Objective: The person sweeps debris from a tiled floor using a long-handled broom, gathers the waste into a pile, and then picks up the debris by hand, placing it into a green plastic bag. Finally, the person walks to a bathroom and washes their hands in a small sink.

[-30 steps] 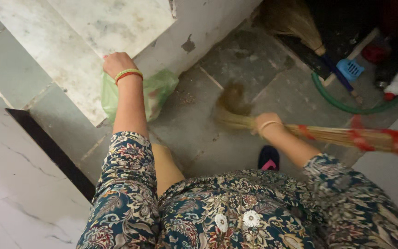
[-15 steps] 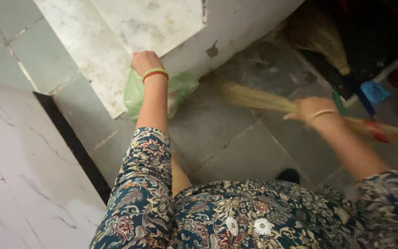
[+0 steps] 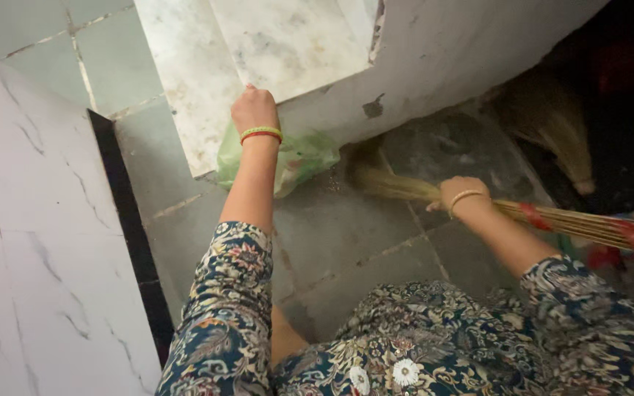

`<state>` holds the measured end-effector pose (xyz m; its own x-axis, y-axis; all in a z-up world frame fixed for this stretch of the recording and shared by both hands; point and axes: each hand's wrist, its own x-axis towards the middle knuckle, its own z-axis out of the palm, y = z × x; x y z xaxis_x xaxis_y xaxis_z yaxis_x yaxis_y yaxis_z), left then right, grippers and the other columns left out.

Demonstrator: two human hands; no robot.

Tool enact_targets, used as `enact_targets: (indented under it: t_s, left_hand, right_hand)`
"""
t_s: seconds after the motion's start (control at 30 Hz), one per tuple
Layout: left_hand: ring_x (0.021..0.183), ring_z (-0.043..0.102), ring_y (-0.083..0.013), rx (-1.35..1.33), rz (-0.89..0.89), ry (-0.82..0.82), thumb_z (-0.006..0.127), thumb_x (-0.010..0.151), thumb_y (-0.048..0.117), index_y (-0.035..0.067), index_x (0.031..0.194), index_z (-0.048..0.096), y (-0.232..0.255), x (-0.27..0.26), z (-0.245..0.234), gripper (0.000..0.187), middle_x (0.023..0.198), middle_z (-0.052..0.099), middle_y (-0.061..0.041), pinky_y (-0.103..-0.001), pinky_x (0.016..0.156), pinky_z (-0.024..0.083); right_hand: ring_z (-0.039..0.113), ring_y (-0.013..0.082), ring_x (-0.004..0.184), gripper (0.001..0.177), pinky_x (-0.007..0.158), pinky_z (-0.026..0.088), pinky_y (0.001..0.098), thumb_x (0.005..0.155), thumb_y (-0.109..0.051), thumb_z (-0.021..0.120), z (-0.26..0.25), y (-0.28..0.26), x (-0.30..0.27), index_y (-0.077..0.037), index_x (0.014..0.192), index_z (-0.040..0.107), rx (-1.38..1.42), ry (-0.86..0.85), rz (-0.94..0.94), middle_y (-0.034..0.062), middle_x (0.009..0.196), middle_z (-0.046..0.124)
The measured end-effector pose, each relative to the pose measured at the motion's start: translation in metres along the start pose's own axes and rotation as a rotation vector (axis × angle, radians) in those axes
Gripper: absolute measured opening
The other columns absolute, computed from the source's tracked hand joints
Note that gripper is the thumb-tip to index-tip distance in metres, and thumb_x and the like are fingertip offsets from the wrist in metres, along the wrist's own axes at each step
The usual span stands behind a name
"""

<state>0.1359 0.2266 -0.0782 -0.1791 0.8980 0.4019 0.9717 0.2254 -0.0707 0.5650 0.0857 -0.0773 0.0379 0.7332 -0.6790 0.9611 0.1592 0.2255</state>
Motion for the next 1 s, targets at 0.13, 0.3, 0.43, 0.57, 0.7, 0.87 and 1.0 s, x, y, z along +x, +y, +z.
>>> enact_targets:
  t_s: [0.13,0.3,0.43,0.57,0.7,0.87,1.0]
  left_hand:
    - [0.062,0.073,-0.0271,0.016,0.118,0.126,0.061,0.096,0.013,0.005,0.106,0.079,-0.024,-0.019,-0.026,0.022,0.079,0.075,-0.009,-0.038,0.051,0.056]
    - [0.080,0.073,-0.0314,-0.169,0.123,0.013,0.074,0.086,0.032,0.013,0.095,0.079,-0.095,-0.053,-0.058,0.021,0.090,0.076,-0.011,-0.045,0.068,0.057]
    - [0.083,0.071,-0.0358,-0.173,-0.062,-0.084,0.077,0.089,0.031,0.021,0.095,0.083,-0.157,-0.068,-0.090,0.013,0.090,0.075,-0.013,-0.049,0.074,0.055]
    - [0.084,0.070,-0.0369,-0.223,-0.160,-0.065,0.078,0.090,0.034,0.022,0.096,0.083,-0.191,-0.098,-0.116,0.015,0.091,0.075,-0.013,-0.048,0.074,0.055]
    - [0.088,0.070,-0.0364,-0.367,-0.234,-0.050,0.077,0.089,0.034,0.021,0.096,0.083,-0.194,-0.133,-0.116,0.015,0.094,0.076,-0.013,-0.048,0.077,0.055]
    - [0.090,0.070,-0.0371,-0.244,-0.211,-0.225,0.075,0.091,0.032,0.021,0.098,0.083,-0.197,-0.157,-0.103,0.014,0.096,0.075,-0.014,-0.049,0.079,0.054]
    - [0.093,0.070,-0.0359,-0.248,-0.195,-0.228,0.076,0.087,0.032,0.020,0.099,0.082,-0.198,-0.170,-0.104,0.018,0.098,0.076,-0.013,-0.048,0.083,0.054]
  right_hand:
    - [0.067,0.0313,0.122,0.074,0.099,0.056,0.0465,0.085,-0.069,0.066,-0.017,-0.011,-0.020,-0.018,0.138,0.062,-0.072,-0.063,-0.070,0.0114,0.132,0.069]
    - [0.070,0.0320,0.116,0.072,0.097,0.057,0.0478,0.085,-0.073,0.061,-0.034,0.017,-0.042,-0.023,0.137,0.062,-0.121,0.037,-0.161,0.0115,0.124,0.073]
    - [0.074,0.0324,0.104,0.056,0.089,0.060,0.0481,0.089,-0.066,0.059,-0.044,0.043,-0.030,-0.025,0.127,0.066,-0.254,0.179,-0.219,0.0094,0.111,0.078]
    - [0.077,0.0289,0.090,0.057,0.076,0.064,0.0434,0.094,-0.058,0.057,-0.041,0.043,-0.015,-0.022,0.138,0.055,-0.405,0.283,-0.186,0.0092,0.096,0.079]
    - [0.073,0.0297,0.091,0.049,0.074,0.059,0.0441,0.102,-0.060,0.051,-0.022,0.036,0.004,-0.023,0.133,0.055,-0.341,0.411,-0.226,0.0121,0.099,0.072]
    - [0.071,0.0283,0.088,0.065,0.068,0.061,0.0394,0.094,-0.037,0.057,-0.013,0.026,0.024,-0.037,0.155,0.035,-0.435,0.663,-0.389,0.0120,0.104,0.068]
    - [0.071,0.0259,0.072,0.084,0.062,0.060,0.0381,0.105,-0.009,0.049,-0.031,0.010,0.034,-0.053,0.169,0.018,-0.446,0.685,-0.378,0.0138,0.099,0.067]
